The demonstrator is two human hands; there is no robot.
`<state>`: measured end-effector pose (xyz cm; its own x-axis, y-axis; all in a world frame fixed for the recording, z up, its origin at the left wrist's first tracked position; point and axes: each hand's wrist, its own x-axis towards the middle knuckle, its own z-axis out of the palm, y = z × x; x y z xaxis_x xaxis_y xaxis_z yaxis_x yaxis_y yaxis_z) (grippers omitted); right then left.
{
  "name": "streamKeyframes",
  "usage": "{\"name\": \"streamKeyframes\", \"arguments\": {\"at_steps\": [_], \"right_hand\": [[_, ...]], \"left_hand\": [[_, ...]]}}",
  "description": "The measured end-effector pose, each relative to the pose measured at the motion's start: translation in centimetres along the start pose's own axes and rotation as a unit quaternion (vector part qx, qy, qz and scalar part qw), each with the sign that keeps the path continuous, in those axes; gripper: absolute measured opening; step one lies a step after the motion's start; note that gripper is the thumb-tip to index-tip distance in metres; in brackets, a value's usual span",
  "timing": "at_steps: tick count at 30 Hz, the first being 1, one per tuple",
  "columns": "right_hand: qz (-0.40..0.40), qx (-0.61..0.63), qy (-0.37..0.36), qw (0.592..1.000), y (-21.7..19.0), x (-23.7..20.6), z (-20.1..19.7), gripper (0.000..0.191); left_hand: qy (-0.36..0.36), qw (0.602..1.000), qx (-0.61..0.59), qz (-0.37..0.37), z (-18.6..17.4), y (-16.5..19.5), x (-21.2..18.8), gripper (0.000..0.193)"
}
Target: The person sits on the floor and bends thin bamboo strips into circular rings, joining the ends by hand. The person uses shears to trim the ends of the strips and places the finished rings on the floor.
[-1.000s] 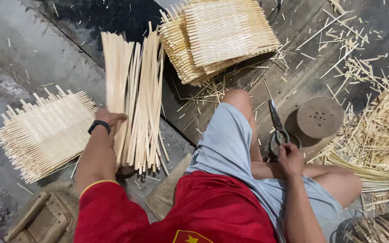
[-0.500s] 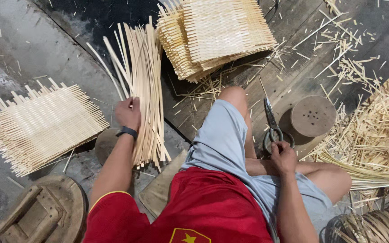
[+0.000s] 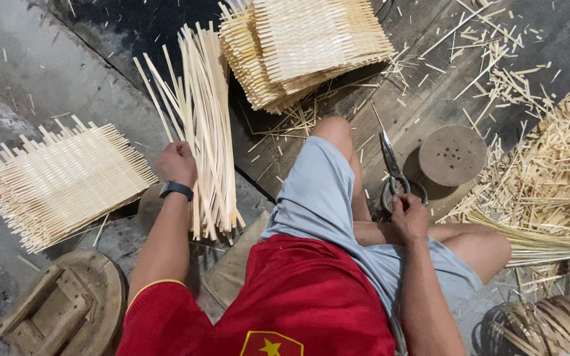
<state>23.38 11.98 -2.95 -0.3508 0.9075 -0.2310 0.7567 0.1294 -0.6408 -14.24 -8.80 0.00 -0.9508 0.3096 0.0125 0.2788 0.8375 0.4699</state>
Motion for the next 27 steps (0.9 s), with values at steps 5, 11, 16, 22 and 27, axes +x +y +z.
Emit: {"name": "streamKeyframes", "arguments": {"at_steps": [5,11,16,22,27], "right_hand": [[-0.006,0.025,0.004,1.000,-0.2,-0.1,-0.1,0.021],[-0.015,0.017,0.016,1.000,0.0,-0.2,-0.2,0.020],[0.004,0.079,0.014,0.997,0.3,-0.5,0.4,0.017],[0.042,0.395,-0.007,0.918,-1.0,-0.4,-0.2,0.031],[0.038,0.666,0.062,0.742,0.0,0.6,-3.4,0.047]], "left_hand": [[-0.069,0.996,0.057,0.010,1.3,0.5,-0.8,0.040],[-0.076,0.992,0.073,-0.077,2.2,0.3,-1.1,0.027],[-0.019,0.942,-0.291,-0.164,1.4,0.5,-1.6,0.018],[-0.114,0.931,-0.306,0.161,2.7,4.0,-8.1,0.007],[-0.353,0.868,-0.159,0.310,5.0,6.0,-12.9,0.018]]}}
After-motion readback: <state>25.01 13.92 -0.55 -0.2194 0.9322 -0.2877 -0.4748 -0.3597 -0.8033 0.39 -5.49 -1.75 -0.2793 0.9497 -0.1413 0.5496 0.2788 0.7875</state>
